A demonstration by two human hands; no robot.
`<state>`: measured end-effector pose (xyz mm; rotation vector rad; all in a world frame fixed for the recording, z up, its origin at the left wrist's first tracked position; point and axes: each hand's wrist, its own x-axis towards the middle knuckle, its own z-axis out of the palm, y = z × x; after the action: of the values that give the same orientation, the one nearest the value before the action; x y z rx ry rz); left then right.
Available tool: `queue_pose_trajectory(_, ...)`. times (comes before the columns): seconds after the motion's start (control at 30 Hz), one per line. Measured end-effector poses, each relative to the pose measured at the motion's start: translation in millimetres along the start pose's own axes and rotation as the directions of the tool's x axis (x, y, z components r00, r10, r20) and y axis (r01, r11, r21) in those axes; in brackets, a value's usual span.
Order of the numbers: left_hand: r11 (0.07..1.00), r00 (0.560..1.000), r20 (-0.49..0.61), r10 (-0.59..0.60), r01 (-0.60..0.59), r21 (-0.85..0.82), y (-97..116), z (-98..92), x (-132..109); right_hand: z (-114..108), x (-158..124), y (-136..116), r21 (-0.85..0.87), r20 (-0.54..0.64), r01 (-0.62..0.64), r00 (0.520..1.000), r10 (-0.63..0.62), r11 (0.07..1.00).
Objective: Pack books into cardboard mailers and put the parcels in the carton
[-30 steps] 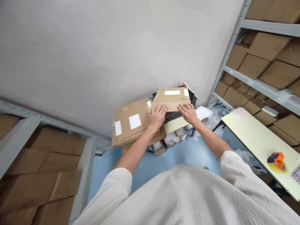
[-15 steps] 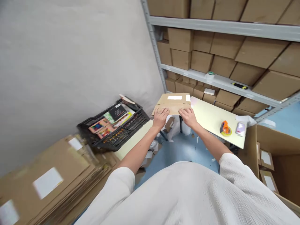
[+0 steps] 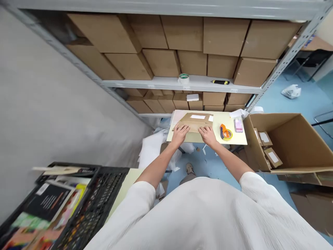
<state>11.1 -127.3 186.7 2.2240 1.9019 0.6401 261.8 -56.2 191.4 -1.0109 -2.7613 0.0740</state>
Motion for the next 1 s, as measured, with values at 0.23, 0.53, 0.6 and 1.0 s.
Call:
queue_pose_trajectory(0.23, 0.995, 0.983, 0.157, 0.095, -0.089, -0.042, -63.3, 11.6, 56.0, 25.0, 34.0, -30.3, -0.01, 0.175, -0.226, 0.959, 0.224, 0.974)
queue_pose_trajectory(0.53, 0.973, 0.954, 0.235, -0.184, 0.211, -0.093, -143.8, 14.5, 73.0, 65.5, 131.4, -105.7, -0.021, 0.315, -0.352, 0.886, 0.34, 0.936)
queue_pose_trajectory(0.6, 0.962, 0.951, 0.241, -0.196, 0.234, -0.141, -156.6, 17.5, 68.5, 73.4, 146.7, -115.4, 0.005, 0.333, -0.345, 0.885, 0.324, 0.938)
queue_pose_trajectory(1.0, 0.902, 0.903, 0.274, -0.332, 0.389, -0.189, -194.5, 45.8, 45.7, 96.9, 143.1, -55.2, 0.028, 0.45, -0.568, 0.742, 0.497, 0.823)
